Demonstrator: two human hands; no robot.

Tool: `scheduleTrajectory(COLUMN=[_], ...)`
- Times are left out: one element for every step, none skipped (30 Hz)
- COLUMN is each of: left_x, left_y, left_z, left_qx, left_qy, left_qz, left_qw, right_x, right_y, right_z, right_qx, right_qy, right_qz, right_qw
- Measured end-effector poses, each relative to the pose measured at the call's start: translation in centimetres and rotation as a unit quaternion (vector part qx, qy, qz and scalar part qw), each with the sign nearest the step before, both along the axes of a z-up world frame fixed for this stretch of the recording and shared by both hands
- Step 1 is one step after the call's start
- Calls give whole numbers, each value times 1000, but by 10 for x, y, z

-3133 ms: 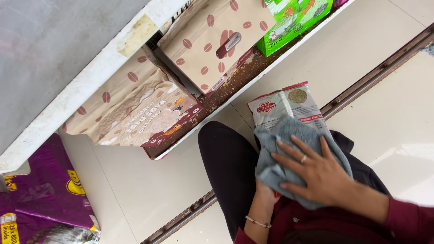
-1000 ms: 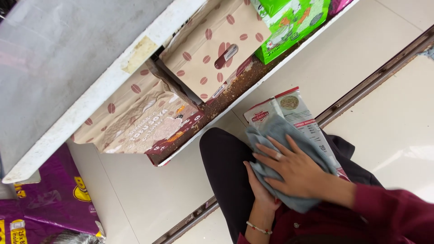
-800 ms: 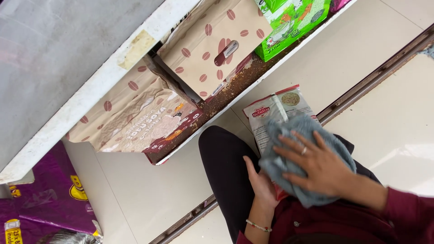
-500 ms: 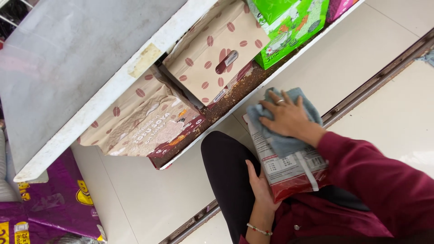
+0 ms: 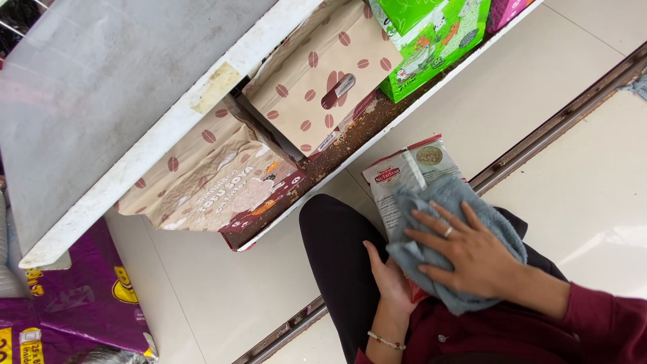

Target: Wiping down bags of pet food with a cloth and organizing them on a grocery store shelf.

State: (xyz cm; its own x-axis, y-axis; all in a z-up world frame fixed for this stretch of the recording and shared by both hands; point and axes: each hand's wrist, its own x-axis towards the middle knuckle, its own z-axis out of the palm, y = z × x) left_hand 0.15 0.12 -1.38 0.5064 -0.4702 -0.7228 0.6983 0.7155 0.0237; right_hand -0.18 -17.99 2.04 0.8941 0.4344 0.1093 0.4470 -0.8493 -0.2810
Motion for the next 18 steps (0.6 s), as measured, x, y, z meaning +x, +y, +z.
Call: scheduleTrajectory(left_x=[2,3,3,3,4,4,2,1,1,2,2,1,1,0,1,2,1,1], left_y=[0,0,0,0,-1,0,0,0,-1,-2,-4,-3,-2,-1,-1,-1,0,2], left_z=[1,2,6,11,16,13,10,6,11,15,19,16,12,8,8,7,7,6], left_qx=[-17,-33,-33,-20,-8,-7,18,43,43,62,81,81,81,81,81,70,59,59], left_qy=[-3,-7,-11,-11,-11,-16,-31,-47,-46,-25,-3,-1,-3,-5,-3,-6,-7,-3], left_qz=[15,31,31,26,22,22,7,-8,-9,-6,-3,-4,-7,-10,-8,-8,-7,-5], left_qw=[1000,999,999,999,1000,1000,999,998,998,998,997,997,997,997,997,998,998,998], right_x=[10,20,39,58,77,97,114,131,135,139,143,129,115,102,85,68,49,37], right_y=[-2,-5,-6,-8,-9,-7,-5,-3,7,17,27,34,42,50,51,51,53,45], right_z=[0,1,-2,-4,-6,-9,-13,-17,-7,2,11,2,-8,-17,-7,2,11,11], right_qx=[-15,-29,-28,-30,-32,-31,-35,-38,-38,-88,-137,-137,-104,-71,-71,-42,-12,-12], right_qy=[42,84,80,116,150,145,163,180,181,178,175,177,130,82,83,110,139,142], right_qz=[-29,-58,-58,-94,-129,-129,-144,-159,-161,-134,-107,-108,-57,-6,-4,-5,-4,-2], right_qw=[999,994,995,988,980,981,975,970,970,971,969,969,984,994,994,993,990,990])
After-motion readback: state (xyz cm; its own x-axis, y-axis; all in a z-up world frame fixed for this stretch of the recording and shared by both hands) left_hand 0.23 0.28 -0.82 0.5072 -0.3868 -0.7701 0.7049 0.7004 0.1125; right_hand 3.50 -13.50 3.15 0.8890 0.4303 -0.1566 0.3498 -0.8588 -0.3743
